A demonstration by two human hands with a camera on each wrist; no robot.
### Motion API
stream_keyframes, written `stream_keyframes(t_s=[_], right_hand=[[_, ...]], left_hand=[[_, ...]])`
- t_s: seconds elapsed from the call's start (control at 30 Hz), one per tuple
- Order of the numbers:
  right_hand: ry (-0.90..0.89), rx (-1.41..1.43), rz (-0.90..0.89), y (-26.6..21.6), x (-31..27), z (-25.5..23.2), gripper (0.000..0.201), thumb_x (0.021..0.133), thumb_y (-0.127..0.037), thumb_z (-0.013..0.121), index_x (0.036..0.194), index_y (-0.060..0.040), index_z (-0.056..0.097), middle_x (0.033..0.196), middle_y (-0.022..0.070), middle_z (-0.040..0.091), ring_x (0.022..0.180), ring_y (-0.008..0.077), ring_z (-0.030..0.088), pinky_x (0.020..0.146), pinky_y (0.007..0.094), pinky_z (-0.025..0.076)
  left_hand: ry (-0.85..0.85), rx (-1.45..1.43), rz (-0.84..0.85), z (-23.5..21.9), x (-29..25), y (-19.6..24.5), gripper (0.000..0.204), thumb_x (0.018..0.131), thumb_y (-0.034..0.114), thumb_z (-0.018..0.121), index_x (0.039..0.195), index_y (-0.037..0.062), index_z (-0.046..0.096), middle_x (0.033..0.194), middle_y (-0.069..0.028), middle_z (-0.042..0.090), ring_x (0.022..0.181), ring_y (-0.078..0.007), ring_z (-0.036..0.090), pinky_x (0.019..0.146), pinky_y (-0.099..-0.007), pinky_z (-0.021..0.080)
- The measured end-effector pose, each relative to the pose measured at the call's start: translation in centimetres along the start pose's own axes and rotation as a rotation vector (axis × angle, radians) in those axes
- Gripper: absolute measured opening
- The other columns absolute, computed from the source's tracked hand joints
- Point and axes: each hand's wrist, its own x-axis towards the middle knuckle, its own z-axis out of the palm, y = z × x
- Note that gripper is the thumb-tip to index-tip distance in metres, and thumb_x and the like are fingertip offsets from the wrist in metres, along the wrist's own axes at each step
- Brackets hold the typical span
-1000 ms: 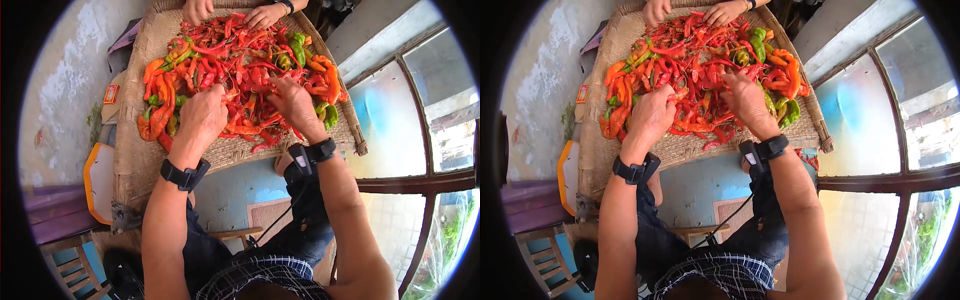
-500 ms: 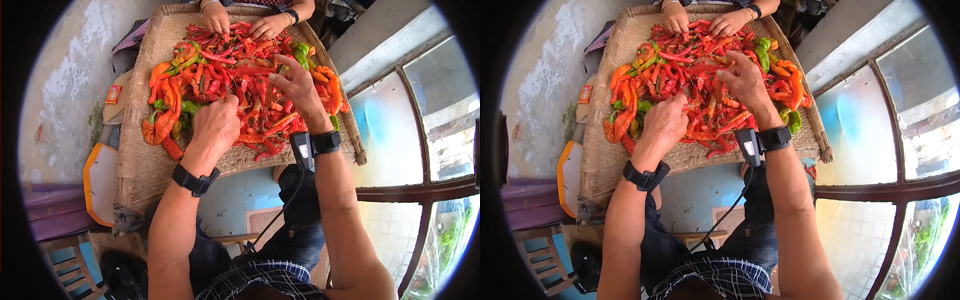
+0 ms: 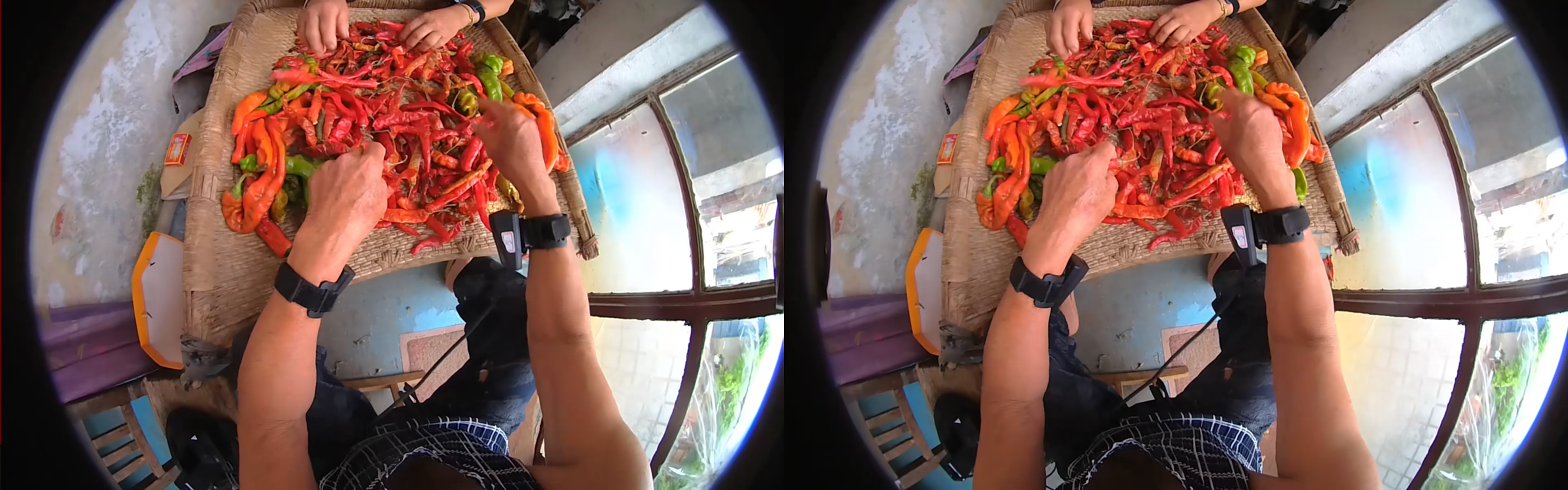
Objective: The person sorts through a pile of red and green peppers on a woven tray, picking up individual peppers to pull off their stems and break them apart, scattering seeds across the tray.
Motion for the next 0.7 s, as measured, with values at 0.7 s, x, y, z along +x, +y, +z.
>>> stream_keyframes(t_s=[0.7], right_hand=[[0.008,0.283,-0.406,-3.8,-3.9,6.0,0.03,0.068,0.002,0.059,0.098,-0.0036,0.06,0.089,0.0162,0.056,0.086,0.0361,0.057,0.075,0.0427,0.049]], left_hand=[[-0.077,0.049,0.035,0.8,0.0,0.1,0.014,0.076,0.004,0.052,0.089,-0.0003,0.051,0.083,-0.0222,0.06,0.078,-0.0421,0.058,0.066,-0.0503,0.045]])
